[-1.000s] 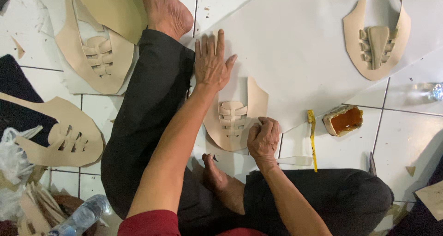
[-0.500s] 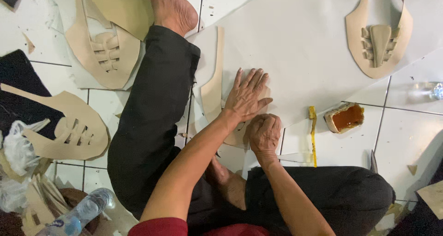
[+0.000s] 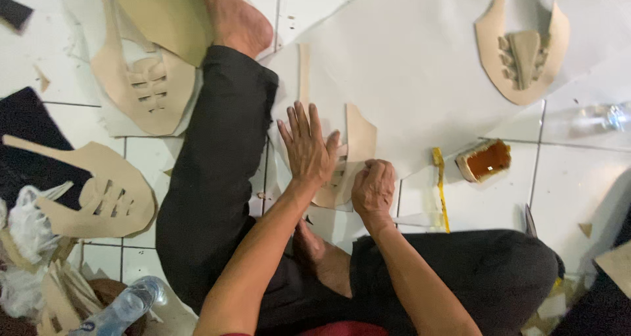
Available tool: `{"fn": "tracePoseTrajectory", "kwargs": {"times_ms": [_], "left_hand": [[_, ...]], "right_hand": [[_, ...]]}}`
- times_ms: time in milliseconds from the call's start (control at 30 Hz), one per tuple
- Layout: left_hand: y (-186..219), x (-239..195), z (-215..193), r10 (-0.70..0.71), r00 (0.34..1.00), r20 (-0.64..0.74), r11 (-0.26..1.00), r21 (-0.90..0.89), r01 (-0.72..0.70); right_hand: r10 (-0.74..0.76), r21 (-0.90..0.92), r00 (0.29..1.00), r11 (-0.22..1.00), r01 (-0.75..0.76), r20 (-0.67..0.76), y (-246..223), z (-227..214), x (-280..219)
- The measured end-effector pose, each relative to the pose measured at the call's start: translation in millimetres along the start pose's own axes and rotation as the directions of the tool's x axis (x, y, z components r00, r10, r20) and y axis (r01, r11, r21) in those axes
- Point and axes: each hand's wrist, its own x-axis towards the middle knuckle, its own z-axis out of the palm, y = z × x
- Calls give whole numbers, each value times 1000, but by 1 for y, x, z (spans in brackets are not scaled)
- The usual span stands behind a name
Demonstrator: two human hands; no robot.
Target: The person sits on the floor and applies glue to beige shoe sole components using a brush. They then press the glued parts together to assemble the shoe sole.
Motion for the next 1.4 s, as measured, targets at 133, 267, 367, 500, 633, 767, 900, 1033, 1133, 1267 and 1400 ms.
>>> {"fn": "tracePoseTrajectory", "kwargs": {"times_ms": [133, 267, 367, 500, 633, 767, 900, 1033, 1133, 1267, 1400], "left_hand": [[-5, -27, 27, 315, 949, 5, 949, -10, -314], [-6, -29, 31, 367, 928, -67, 929, 80, -361], [-1, -28, 23, 355, 933, -60, 930, 121, -346], [4, -28, 18, 302, 953, -3, 947, 113, -300], [3, -25, 22, 306, 952, -27, 945, 130, -300], [4, -25, 21, 299, 954, 1, 947, 125, -296], [8, -23, 14, 269, 960, 76, 959, 75, -274], [8, -21, 16, 260, 960, 106, 959, 86, -270], [5, -21, 18, 248, 959, 139, 960, 95, -262], [1, -21, 18, 292, 947, 137, 933, 178, -313], [-2, -23, 22, 307, 946, 104, 934, 156, -321]], "right_hand": [[-10, -49, 999, 999, 8, -35, 4, 2, 5], [80, 46, 997, 996, -79, -19, -8, -14, 14], [216, 209, 975, 952, -223, 57, 6, -21, 36], [332, 78, 943, 940, -333, 29, 56, -67, 94], [466, -172, 884, 869, -465, -37, 156, -93, 149], [366, -244, 925, 892, -380, -100, 275, -93, 173], [465, -294, 885, 842, -452, -29, 343, -75, 189], [537, -252, 843, 812, -527, -30, 315, -77, 199], [617, -189, 786, 775, -602, 26, 273, -94, 204], [791, -130, 612, 609, -783, 20, 282, -93, 214], [673, -140, 739, 735, -663, 35, 288, -94, 205]]}}
